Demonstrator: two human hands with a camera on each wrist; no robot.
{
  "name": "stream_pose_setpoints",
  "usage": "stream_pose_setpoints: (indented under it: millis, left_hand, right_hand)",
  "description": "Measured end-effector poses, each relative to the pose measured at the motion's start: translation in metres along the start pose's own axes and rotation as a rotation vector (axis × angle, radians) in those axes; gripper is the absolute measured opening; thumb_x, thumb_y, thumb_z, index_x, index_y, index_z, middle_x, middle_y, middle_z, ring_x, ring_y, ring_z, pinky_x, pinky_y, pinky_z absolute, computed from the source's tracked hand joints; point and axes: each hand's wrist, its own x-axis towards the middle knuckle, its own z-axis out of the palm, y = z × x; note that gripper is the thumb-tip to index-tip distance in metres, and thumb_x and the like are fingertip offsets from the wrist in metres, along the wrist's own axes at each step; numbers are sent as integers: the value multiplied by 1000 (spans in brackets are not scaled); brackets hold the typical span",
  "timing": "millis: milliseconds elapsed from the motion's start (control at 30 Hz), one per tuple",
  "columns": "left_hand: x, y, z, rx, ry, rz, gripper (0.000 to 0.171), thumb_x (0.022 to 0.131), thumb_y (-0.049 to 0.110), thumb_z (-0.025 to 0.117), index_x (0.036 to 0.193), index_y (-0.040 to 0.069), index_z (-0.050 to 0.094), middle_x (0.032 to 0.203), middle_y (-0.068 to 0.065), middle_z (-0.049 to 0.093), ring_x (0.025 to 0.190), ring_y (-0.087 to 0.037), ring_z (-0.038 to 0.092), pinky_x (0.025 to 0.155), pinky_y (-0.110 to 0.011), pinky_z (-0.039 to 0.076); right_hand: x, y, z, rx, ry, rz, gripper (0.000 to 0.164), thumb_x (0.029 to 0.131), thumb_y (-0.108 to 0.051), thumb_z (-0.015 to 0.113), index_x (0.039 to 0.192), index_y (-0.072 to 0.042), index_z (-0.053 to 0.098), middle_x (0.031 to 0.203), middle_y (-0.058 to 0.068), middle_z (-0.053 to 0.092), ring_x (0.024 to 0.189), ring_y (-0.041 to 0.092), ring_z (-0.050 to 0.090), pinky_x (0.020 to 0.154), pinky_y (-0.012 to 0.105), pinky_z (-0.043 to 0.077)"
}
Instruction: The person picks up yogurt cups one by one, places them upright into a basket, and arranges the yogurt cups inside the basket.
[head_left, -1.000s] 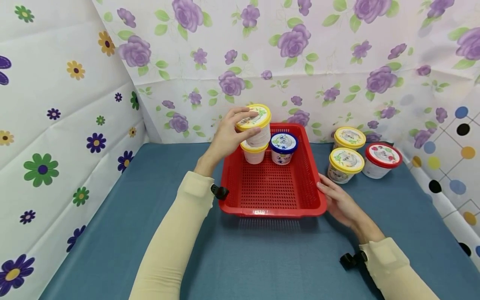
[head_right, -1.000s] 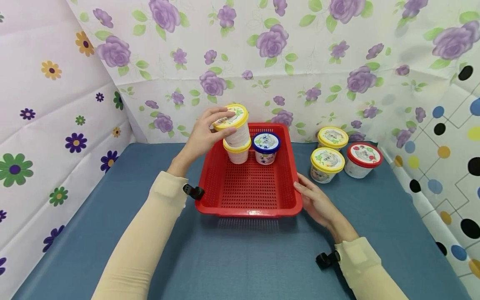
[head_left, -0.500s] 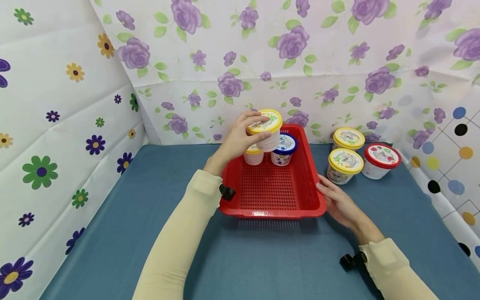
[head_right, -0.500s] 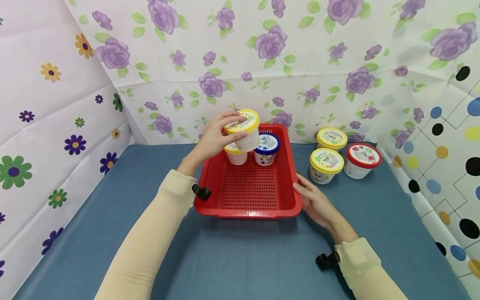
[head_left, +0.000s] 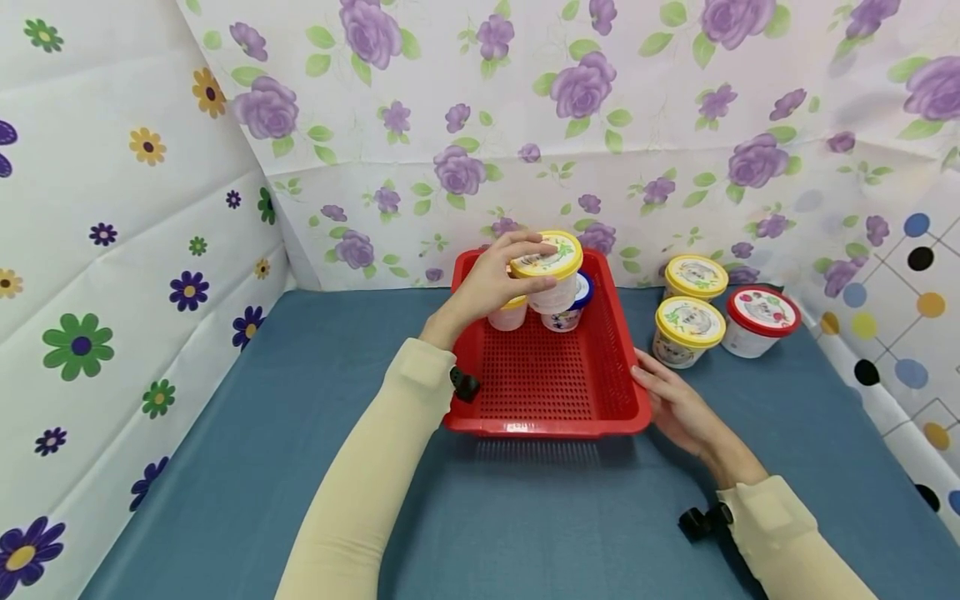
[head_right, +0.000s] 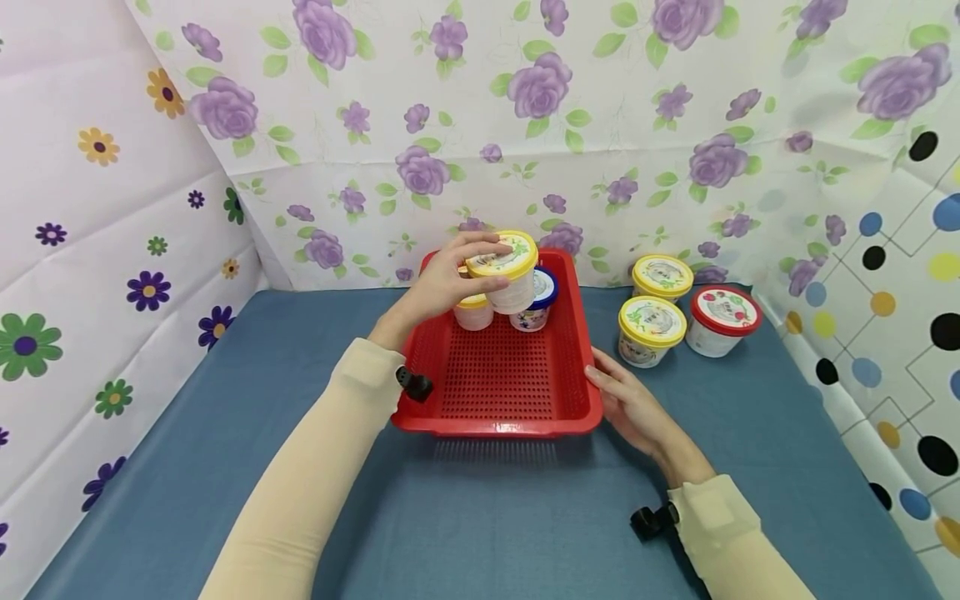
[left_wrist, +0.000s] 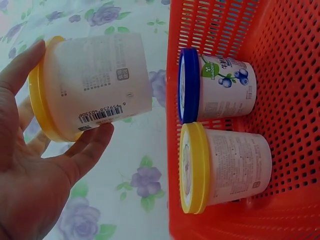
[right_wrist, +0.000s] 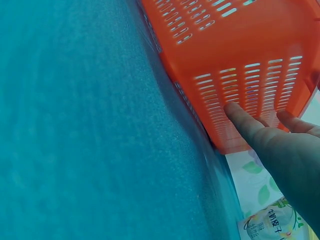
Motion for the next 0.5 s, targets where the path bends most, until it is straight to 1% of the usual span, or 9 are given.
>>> stream_pose_setpoints:
  millis: [100, 267, 400, 500]
  left_hand:
    - [1, -2, 3, -2, -33, -4, 51, 93, 30, 82, 140, 18, 68, 155, -3, 46, 143, -20, 41, 108, -34, 45]
    - [3, -5, 9, 11, -112, -31, 54, 90, 27, 85, 140, 18, 68, 153, -2, 49, 142, -20, 43, 111, -34, 42]
    - [4, -6, 14, 69, -186, -40, 56, 90, 28, 84, 143, 19, 66, 155, -2, 47, 144, -21, 42, 114, -36, 38]
    - [5, -6, 18, 115, -219, -27, 57, 92, 31, 83, 144, 19, 65, 157, -3, 46, 145, -23, 41, 117, -38, 36]
  right_hand:
    - [0, 0, 0, 3, 0, 1, 57, 115, -22, 34, 167, -10, 14, 155, 7, 48, 125, 14, 61, 99, 34, 55]
    - [0, 0, 0, -2, 2, 6, 57, 115, -23, 34, 167, -10, 13, 156, 8, 47, 125, 14, 61, 99, 34, 55]
    - [0, 0, 1, -8, -1, 5, 57, 116, -22, 34, 167, -11, 13, 156, 9, 46, 126, 14, 60, 100, 33, 54]
    - [0, 0, 0, -3, -1, 2, 56, 116, -22, 34, 167, -11, 14, 155, 8, 47, 125, 14, 61, 100, 33, 54]
